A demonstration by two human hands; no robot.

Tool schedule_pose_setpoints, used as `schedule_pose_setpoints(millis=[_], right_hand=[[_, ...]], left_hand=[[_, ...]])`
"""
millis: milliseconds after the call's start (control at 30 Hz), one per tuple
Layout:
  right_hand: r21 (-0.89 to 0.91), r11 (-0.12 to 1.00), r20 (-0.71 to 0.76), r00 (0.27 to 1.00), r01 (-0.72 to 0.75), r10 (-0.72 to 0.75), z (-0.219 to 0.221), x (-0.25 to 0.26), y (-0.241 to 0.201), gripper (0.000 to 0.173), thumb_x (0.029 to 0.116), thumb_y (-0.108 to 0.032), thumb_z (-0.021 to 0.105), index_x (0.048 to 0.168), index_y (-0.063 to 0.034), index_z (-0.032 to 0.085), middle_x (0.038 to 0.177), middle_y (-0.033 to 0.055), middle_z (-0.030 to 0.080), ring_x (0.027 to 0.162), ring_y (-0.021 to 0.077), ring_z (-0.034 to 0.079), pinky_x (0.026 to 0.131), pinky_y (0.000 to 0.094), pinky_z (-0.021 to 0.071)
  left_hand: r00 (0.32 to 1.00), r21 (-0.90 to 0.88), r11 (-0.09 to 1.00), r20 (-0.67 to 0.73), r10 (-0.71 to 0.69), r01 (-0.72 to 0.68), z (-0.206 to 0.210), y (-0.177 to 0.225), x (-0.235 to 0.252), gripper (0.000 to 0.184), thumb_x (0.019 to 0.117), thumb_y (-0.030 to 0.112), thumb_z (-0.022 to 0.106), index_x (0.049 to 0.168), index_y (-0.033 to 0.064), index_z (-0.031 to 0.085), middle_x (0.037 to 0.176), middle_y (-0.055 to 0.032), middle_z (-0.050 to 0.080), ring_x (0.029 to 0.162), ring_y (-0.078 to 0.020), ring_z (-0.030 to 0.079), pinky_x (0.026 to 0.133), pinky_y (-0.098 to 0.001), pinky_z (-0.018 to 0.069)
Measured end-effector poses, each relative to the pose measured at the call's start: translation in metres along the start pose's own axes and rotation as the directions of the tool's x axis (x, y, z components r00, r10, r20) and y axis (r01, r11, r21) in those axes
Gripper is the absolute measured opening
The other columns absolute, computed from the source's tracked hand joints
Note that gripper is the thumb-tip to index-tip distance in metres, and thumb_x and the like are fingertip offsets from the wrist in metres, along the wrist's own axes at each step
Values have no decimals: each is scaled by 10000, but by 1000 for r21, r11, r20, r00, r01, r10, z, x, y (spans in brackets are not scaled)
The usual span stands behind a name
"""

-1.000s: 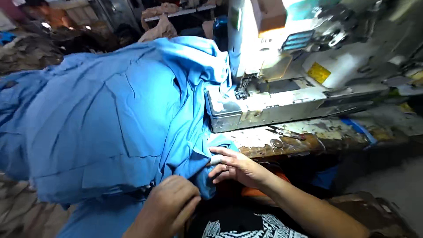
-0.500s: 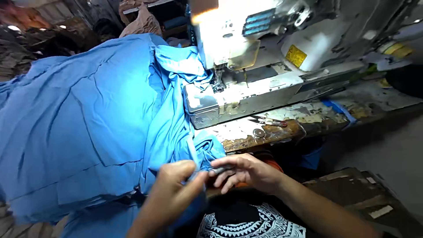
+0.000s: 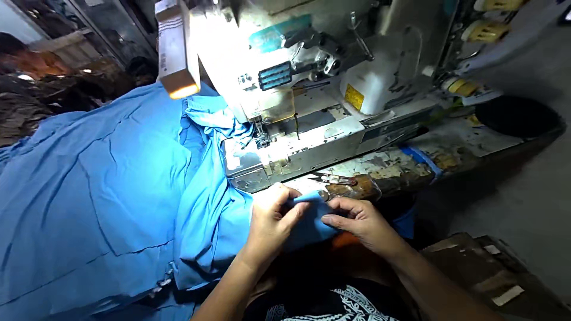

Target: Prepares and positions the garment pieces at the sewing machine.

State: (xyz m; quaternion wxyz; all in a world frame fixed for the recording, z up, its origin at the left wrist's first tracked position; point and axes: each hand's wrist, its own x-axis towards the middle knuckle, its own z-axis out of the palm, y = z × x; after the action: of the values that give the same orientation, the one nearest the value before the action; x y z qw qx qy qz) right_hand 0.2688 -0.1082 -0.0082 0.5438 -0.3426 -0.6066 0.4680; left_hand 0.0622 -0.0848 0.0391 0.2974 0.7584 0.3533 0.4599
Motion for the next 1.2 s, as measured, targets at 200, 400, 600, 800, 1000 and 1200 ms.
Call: schedule_pose_setpoints(millis=[200, 400, 600, 800, 1000, 1200], right_hand=[[408, 886, 60, 974, -222, 217, 25, -6, 5, 104, 910, -56, 719, 838, -110, 666, 783, -63, 676, 706, -7, 631, 667, 167, 542], [604, 748, 126, 959, -276, 253, 61, -8, 3, 64, 926, -44, 711, 888, -95, 704, 802, -11, 741, 677, 49, 706, 642, 225, 611], [37, 979, 11, 979, 201, -202, 65, -5, 6, 118, 960, -70, 663, 1002, -22, 762, 964, 12, 736, 839, 19, 695, 782, 171, 596], [-599, 633, 48, 811, 491, -584, 77, -7, 12, 98, 946, -141, 672, 929, -65, 731, 868, 64, 724, 879, 81, 679, 837, 147, 521], [-570, 642, 123, 826, 513, -551, 80, -4, 16, 84, 911, -141, 637, 893, -78, 689, 811, 43, 689, 808, 68, 654, 759, 146, 519], [-97, 968, 5, 973, 232, -232, 63, -25, 17, 74, 919, -113, 696, 977, -81, 730, 987, -24, 730, 901, -10, 679, 800, 148, 577]], left_hand=[[978, -66, 997, -205, 31, -46, 8, 4, -32, 122, 965, 102, 665, 1075, 105, 718, 1116, 3, 638, 1016, -48, 635, 884, -217, 563], [941, -288, 916, -105, -322, 281, 4, 21, -67, 96, 923, 116, 729, 952, 30, 699, 838, -4, 703, 711, -48, 676, 673, -203, 592], [938, -148, 948, -163, -305, 282, -13, 12, -68, 47, 902, 80, 697, 908, 38, 716, 795, 18, 691, 699, -12, 653, 658, -164, 560], [930, -239, 918, -113, -351, 317, -22, 10, -74, 108, 934, 60, 645, 917, 24, 745, 817, 16, 709, 716, -5, 652, 684, -165, 555], [897, -333, 849, -20, -442, 411, -27, 9, -81, 83, 928, 57, 665, 875, 33, 724, 724, 19, 689, 648, -32, 659, 634, -198, 570], [866, -474, 735, 139, -480, 484, -22, 12, -78, 105, 965, 17, 601, 917, 25, 694, 782, 0, 725, 713, -89, 725, 723, -271, 631]])
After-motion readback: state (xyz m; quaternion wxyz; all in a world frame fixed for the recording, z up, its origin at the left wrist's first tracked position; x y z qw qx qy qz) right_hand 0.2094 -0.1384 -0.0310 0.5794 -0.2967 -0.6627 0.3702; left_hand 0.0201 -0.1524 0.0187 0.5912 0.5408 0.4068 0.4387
